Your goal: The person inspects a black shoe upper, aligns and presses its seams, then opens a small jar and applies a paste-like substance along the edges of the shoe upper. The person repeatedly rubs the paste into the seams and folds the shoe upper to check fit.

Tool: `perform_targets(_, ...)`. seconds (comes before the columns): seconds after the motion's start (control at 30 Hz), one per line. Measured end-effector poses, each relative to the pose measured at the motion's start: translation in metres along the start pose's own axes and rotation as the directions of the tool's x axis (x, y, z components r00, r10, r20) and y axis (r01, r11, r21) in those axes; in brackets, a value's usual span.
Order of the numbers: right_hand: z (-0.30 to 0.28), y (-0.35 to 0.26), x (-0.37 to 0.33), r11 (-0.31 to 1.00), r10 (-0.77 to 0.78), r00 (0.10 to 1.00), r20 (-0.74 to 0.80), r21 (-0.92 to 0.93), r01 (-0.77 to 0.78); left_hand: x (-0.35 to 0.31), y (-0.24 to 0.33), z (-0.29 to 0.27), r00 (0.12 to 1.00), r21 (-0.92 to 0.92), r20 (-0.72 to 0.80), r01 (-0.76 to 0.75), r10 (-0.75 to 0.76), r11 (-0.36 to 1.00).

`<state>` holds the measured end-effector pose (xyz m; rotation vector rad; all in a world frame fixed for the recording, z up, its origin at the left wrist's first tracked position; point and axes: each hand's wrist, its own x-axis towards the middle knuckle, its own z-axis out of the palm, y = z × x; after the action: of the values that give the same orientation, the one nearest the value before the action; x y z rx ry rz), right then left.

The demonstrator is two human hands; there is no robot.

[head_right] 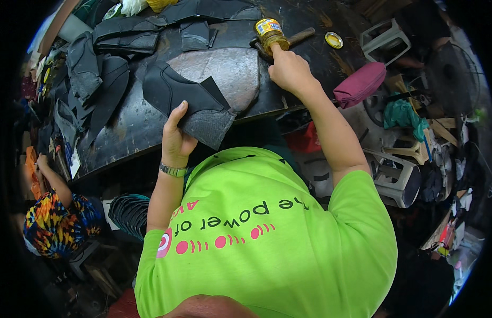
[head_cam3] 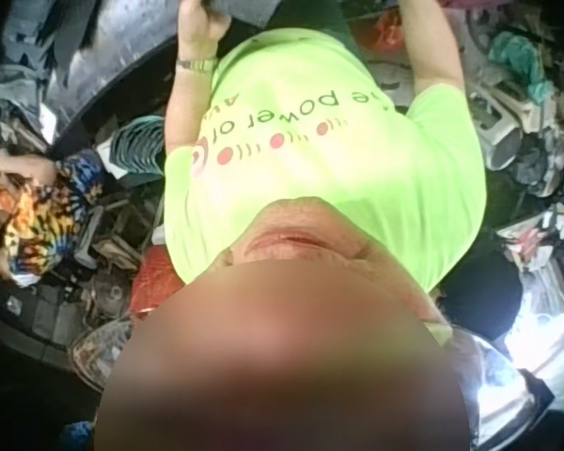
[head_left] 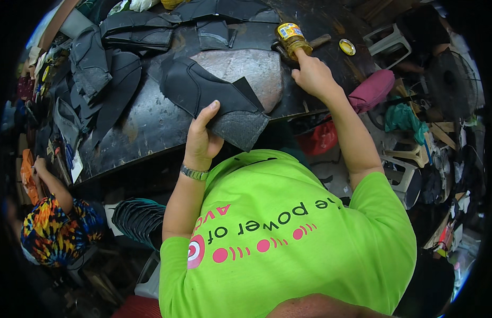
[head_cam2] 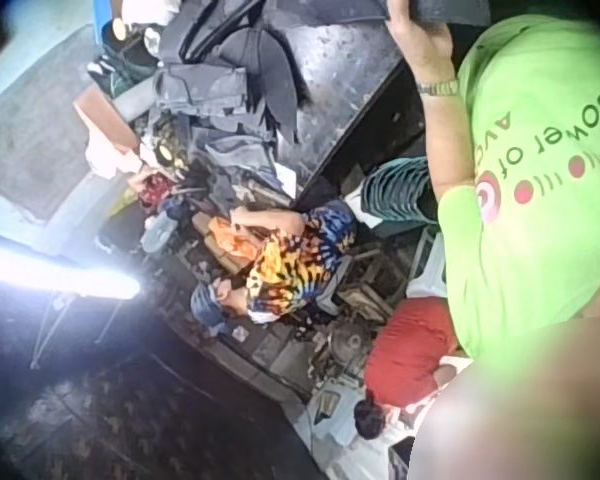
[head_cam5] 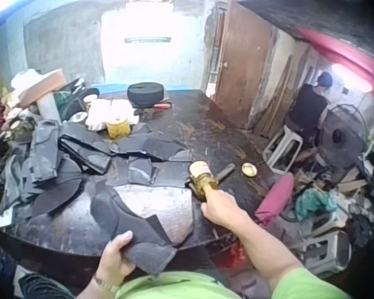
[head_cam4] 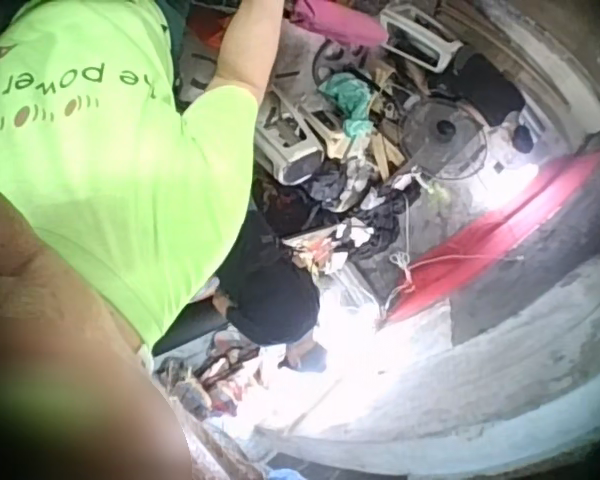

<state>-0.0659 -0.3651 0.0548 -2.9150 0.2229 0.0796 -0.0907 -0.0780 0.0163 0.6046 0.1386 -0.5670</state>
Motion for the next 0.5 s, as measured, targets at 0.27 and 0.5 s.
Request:
perform_targets(0.27,-0.034,-0.021,-0.061,0.83,-0.282,0.902,-0.327,0.388,0.4,0.001,-0.005,0.015,0.998,0.218,0.022,-0.066,0.062,0.974)
perform_targets(0.5,-0.005,-0.044,-0.062,0.435,-0.359,0.88,-0.31,0.779,0.452,-0.009,-0.011,0.028,0.993,0.106,0.094,-0.088,0.078,0.99)
